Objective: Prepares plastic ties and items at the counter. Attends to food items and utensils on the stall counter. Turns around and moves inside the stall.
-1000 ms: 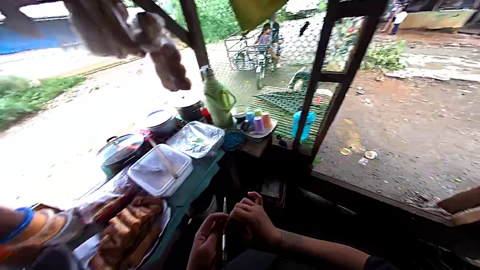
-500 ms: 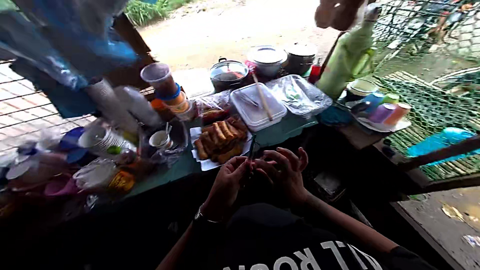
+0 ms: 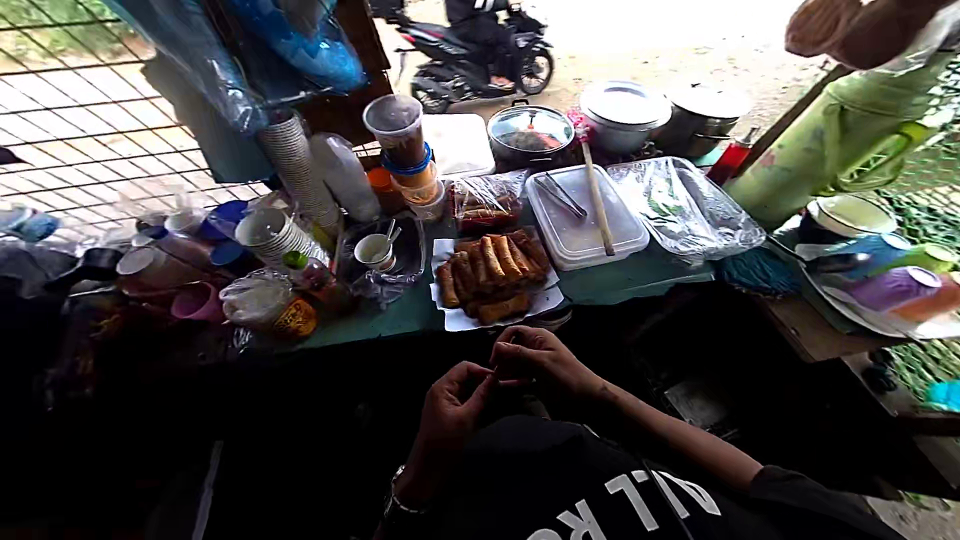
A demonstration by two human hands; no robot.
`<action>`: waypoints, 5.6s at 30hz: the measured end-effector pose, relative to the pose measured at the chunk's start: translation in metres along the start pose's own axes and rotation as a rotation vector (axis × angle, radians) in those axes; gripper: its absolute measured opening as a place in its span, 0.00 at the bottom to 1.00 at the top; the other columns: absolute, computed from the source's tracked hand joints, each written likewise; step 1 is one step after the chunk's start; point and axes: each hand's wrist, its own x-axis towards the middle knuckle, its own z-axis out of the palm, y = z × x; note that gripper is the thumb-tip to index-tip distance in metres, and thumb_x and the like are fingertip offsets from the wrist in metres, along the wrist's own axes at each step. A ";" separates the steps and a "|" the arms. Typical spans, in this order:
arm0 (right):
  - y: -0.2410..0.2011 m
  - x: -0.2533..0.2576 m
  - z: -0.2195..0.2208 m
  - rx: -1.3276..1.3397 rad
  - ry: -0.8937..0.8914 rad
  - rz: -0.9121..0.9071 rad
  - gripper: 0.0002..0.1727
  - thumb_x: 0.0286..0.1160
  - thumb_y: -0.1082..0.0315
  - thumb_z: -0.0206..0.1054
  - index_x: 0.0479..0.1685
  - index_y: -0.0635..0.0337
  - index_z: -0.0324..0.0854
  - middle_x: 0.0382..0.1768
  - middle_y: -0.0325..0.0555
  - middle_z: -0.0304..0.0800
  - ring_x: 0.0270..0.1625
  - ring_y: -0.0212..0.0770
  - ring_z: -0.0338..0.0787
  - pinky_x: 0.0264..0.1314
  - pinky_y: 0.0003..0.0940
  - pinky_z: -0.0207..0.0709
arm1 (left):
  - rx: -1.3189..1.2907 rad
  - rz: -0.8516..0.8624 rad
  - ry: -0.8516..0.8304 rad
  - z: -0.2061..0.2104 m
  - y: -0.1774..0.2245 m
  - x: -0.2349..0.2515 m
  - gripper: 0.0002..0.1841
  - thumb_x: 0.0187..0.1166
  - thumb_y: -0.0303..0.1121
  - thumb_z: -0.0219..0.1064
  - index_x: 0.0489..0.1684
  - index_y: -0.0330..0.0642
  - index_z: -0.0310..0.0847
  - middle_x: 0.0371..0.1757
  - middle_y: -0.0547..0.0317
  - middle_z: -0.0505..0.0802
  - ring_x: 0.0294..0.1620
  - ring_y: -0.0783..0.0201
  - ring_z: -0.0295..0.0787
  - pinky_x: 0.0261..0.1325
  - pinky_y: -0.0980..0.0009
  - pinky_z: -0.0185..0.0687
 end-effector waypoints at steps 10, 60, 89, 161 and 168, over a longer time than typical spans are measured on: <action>-0.022 0.025 -0.020 -0.013 -0.132 -0.034 0.09 0.88 0.67 0.56 0.45 0.60 0.80 0.28 0.29 0.85 0.25 0.20 0.79 0.31 0.18 0.74 | -0.043 0.127 0.208 0.024 0.007 0.023 0.03 0.76 0.29 0.72 0.35 0.42 0.84 0.27 0.71 0.90 0.27 0.78 0.86 0.34 0.80 0.85; -0.033 0.033 -0.150 -0.672 0.106 -0.894 0.09 0.70 0.61 0.70 0.28 0.54 0.85 0.39 0.44 0.84 0.45 0.29 0.83 0.48 0.20 0.76 | -0.385 0.482 0.386 0.148 0.032 0.104 0.06 0.78 0.29 0.72 0.45 0.53 0.87 0.48 0.66 0.93 0.51 0.71 0.91 0.57 0.71 0.89; -0.029 0.047 -0.168 -0.311 -0.082 -0.723 0.13 0.84 0.70 0.59 0.57 0.70 0.79 0.45 0.43 0.88 0.42 0.24 0.86 0.47 0.23 0.83 | -0.762 0.100 0.412 0.154 0.032 0.104 0.08 0.81 0.21 0.63 0.51 0.41 0.85 0.49 0.55 0.95 0.48 0.64 0.95 0.56 0.69 0.91; -0.022 0.024 -0.162 -0.688 -0.155 -0.815 0.09 0.80 0.69 0.65 0.48 0.65 0.84 0.39 0.49 0.89 0.42 0.36 0.88 0.51 0.28 0.83 | -0.232 0.352 0.358 0.149 0.007 0.102 0.03 0.83 0.26 0.65 0.45 0.45 0.83 0.40 0.69 0.92 0.41 0.74 0.90 0.50 0.73 0.89; -0.018 0.013 -0.147 -0.783 0.121 -0.940 0.07 0.82 0.69 0.63 0.45 0.61 0.85 0.40 0.47 0.90 0.47 0.36 0.90 0.56 0.25 0.82 | -0.152 0.609 0.485 0.165 0.002 0.110 0.05 0.85 0.27 0.63 0.47 0.50 0.81 0.42 0.74 0.89 0.45 0.78 0.87 0.53 0.76 0.86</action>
